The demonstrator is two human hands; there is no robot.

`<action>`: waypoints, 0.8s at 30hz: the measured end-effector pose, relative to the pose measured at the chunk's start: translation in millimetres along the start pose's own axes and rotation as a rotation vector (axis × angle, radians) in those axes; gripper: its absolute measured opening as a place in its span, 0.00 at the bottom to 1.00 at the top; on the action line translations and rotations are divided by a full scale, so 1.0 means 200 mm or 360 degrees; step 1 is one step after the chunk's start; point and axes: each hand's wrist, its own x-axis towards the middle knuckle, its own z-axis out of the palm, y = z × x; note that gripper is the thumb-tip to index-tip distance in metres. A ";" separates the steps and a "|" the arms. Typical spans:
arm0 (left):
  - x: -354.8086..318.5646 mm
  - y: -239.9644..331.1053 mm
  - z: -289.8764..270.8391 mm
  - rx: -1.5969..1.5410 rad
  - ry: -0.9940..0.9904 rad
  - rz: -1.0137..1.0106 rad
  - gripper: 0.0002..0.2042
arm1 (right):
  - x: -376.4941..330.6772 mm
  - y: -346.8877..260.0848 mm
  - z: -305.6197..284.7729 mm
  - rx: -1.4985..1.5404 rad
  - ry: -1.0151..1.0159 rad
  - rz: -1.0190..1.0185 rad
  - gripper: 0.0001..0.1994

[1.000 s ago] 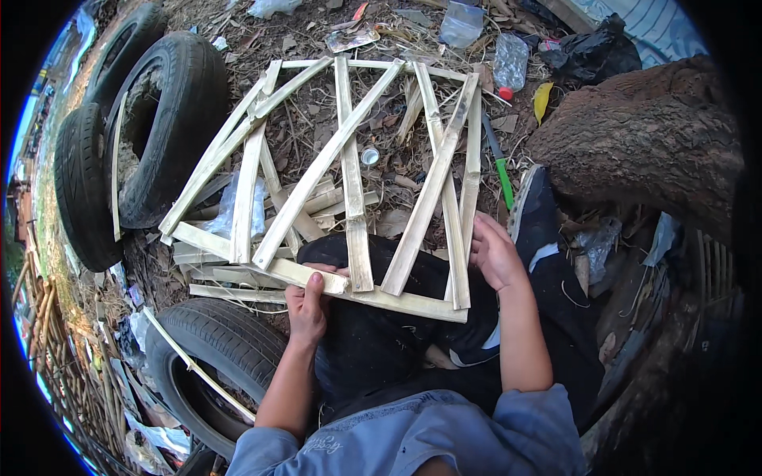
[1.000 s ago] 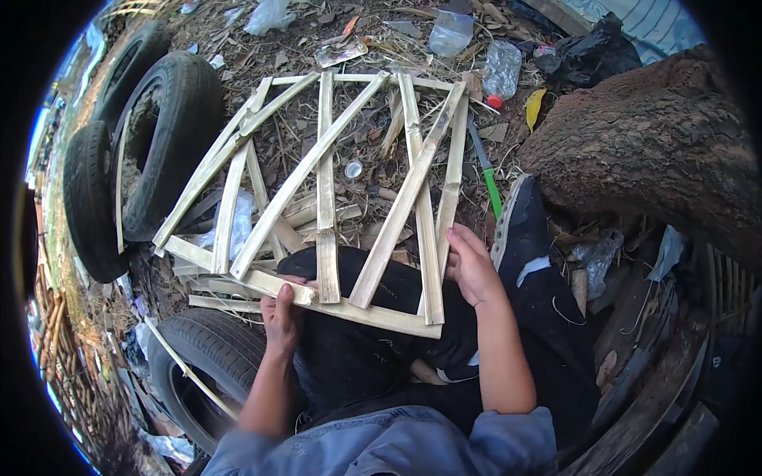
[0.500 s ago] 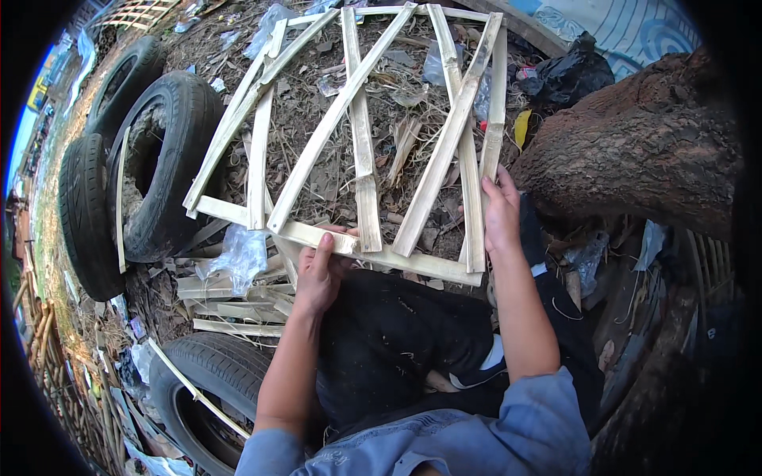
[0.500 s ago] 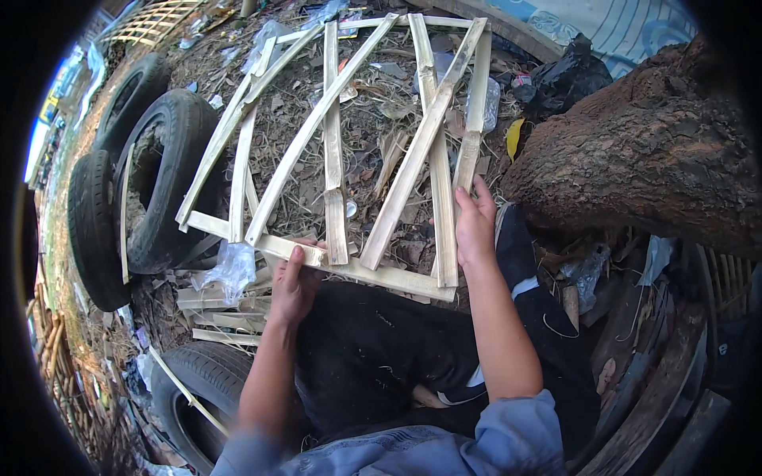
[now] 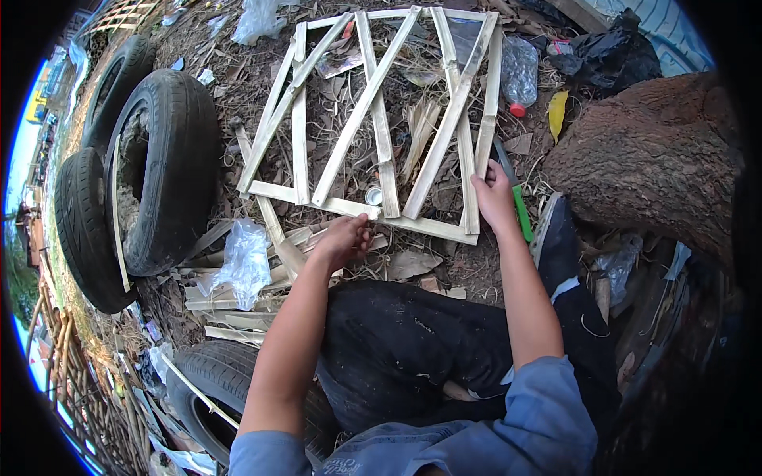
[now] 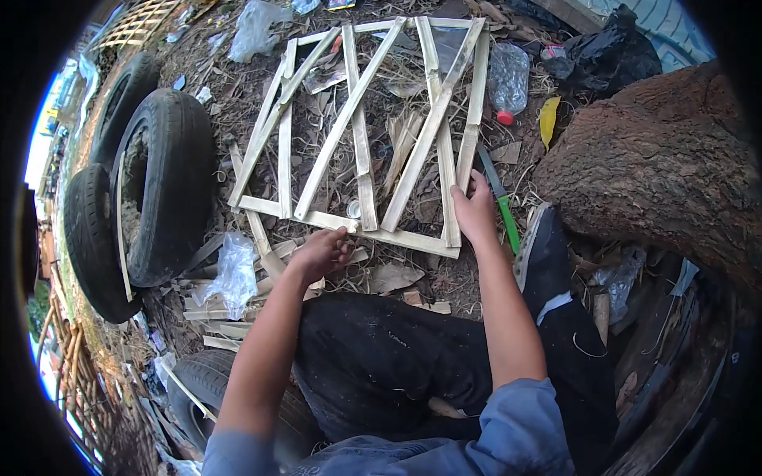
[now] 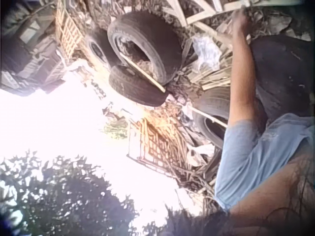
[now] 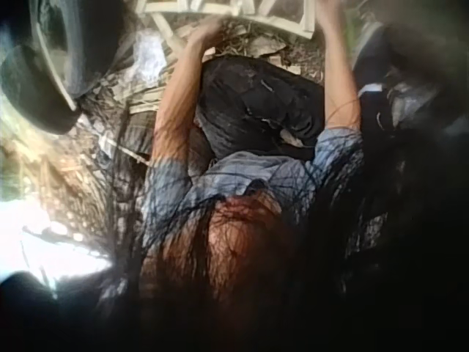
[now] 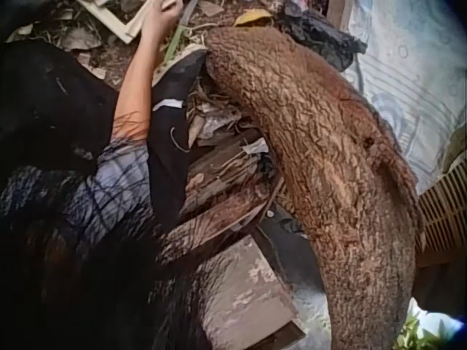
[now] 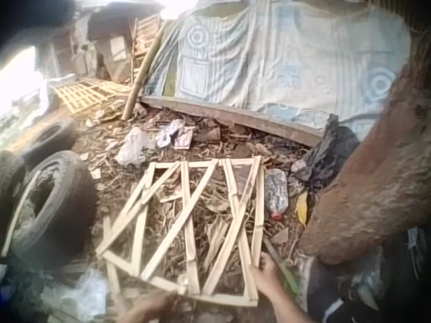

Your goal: The person aligns thin wooden strips to form a lattice frame and uses a wooden mallet to tap them together on the ground.

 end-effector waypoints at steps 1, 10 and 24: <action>0.00 0.00 -0.01 0.0019 -0.0026 -0.0033 0.10 | -0.08 -0.03 0.04 -0.0244 0.0130 -0.0209 0.23; 0.02 0.04 0.07 -0.0009 -0.0017 -0.0061 0.12 | -0.28 -0.14 0.31 -0.0280 -0.0273 -0.0015 0.15; 0.02 0.05 0.09 -0.0023 0.0072 -0.0016 0.14 | -0.18 -0.10 0.26 -0.0281 -0.0728 0.0319 0.13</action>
